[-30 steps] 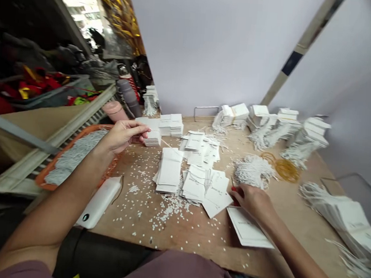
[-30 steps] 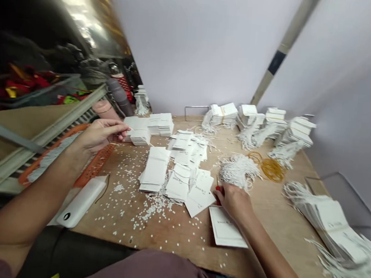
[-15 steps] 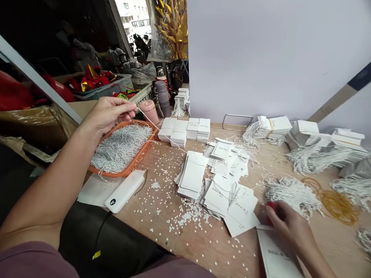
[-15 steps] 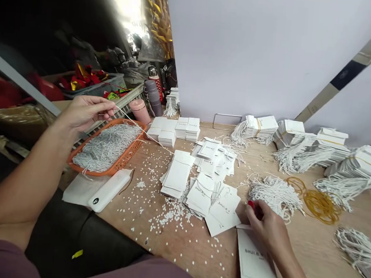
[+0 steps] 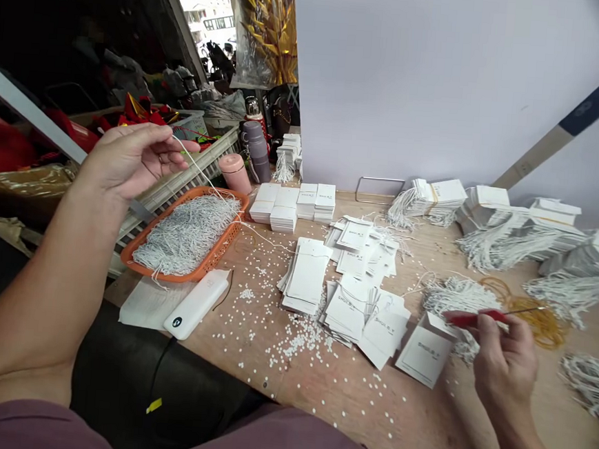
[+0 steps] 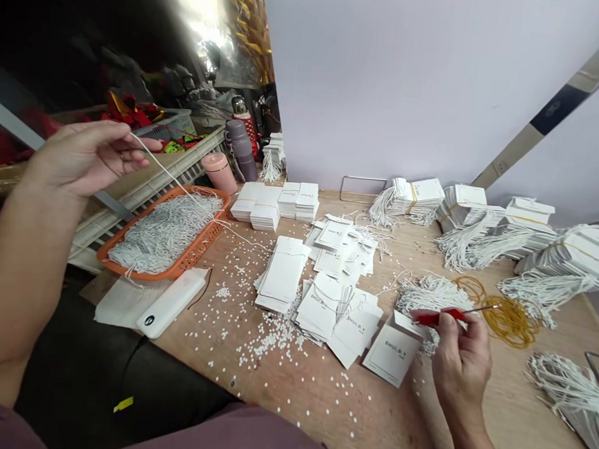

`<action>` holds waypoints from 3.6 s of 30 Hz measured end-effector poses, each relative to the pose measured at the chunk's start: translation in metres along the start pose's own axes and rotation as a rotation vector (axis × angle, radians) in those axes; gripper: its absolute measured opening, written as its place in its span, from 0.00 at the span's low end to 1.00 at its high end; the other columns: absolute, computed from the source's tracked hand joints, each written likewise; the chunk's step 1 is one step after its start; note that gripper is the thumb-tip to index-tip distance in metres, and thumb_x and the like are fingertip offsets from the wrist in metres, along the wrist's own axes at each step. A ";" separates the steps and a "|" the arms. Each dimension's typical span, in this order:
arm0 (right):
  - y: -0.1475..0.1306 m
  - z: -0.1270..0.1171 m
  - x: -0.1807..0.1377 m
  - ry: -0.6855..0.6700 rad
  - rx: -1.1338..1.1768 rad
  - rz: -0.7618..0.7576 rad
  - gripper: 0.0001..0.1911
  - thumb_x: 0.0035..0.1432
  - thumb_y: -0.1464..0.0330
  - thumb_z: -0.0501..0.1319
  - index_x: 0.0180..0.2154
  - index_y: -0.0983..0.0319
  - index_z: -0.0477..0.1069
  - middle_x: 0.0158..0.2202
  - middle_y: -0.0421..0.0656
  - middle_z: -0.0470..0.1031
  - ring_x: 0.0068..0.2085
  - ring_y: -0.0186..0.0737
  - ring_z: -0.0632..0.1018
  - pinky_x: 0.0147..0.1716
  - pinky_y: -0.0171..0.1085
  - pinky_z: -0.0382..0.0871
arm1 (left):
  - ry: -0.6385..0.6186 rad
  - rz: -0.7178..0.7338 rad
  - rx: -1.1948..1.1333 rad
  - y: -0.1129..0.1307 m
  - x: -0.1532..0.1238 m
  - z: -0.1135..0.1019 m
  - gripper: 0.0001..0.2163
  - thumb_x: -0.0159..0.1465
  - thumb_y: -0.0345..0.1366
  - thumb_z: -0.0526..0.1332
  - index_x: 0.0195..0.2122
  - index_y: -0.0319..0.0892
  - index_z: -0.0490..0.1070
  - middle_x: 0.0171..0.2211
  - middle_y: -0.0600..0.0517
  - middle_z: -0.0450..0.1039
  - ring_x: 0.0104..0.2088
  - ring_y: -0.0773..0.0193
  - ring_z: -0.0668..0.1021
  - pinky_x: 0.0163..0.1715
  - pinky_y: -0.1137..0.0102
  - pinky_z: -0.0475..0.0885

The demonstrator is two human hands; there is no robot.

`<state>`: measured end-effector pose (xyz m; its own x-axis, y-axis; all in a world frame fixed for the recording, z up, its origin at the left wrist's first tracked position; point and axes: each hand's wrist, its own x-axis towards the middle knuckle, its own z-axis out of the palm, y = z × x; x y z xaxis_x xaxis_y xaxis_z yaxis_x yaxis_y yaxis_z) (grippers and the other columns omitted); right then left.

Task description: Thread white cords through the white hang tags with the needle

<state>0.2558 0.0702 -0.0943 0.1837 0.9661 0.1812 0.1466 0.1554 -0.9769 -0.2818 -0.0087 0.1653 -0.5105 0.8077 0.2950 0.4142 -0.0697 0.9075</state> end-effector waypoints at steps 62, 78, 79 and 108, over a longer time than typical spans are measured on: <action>-0.018 -0.041 -0.088 -0.448 -0.741 -0.196 0.09 0.67 0.65 0.58 0.47 0.59 0.70 0.40 0.47 0.73 0.38 0.46 0.76 0.37 0.41 0.68 | -1.308 0.618 0.412 -0.089 -0.187 0.406 0.10 0.58 0.29 0.61 0.42 0.43 0.67 0.41 0.48 0.72 0.43 0.54 0.73 0.45 0.60 0.65; -0.010 -0.031 -0.072 -0.445 -0.436 -0.165 0.04 0.63 0.72 0.60 0.35 0.60 0.72 0.33 0.43 0.74 0.36 0.41 0.74 0.38 0.39 0.67 | -1.209 0.239 -0.059 -0.079 -0.187 0.389 0.09 0.67 0.38 0.58 0.42 0.44 0.78 0.41 0.48 0.79 0.41 0.59 0.77 0.43 0.63 0.71; -0.011 -0.033 -0.071 -0.394 -0.388 -0.173 0.03 0.63 0.71 0.60 0.35 0.60 0.72 0.33 0.42 0.74 0.35 0.40 0.74 0.37 0.38 0.67 | -1.224 0.188 -0.082 -0.077 -0.185 0.387 0.10 0.67 0.40 0.58 0.41 0.44 0.78 0.39 0.48 0.79 0.39 0.60 0.77 0.41 0.64 0.71; -0.025 -0.018 -0.045 -0.279 0.089 -0.103 0.11 0.59 0.67 0.65 0.44 0.57 0.80 0.34 0.41 0.76 0.34 0.38 0.74 0.35 0.37 0.69 | -1.224 -0.391 -0.426 -0.049 -0.179 0.357 0.13 0.53 0.36 0.74 0.39 0.40 0.82 0.37 0.47 0.81 0.34 0.63 0.79 0.36 0.70 0.73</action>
<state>0.2613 0.0196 -0.0760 -0.1033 0.9618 0.2536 0.0629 0.2608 -0.9633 0.0584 0.0595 -0.0388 0.5452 0.7996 -0.2519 0.0197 0.2882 0.9574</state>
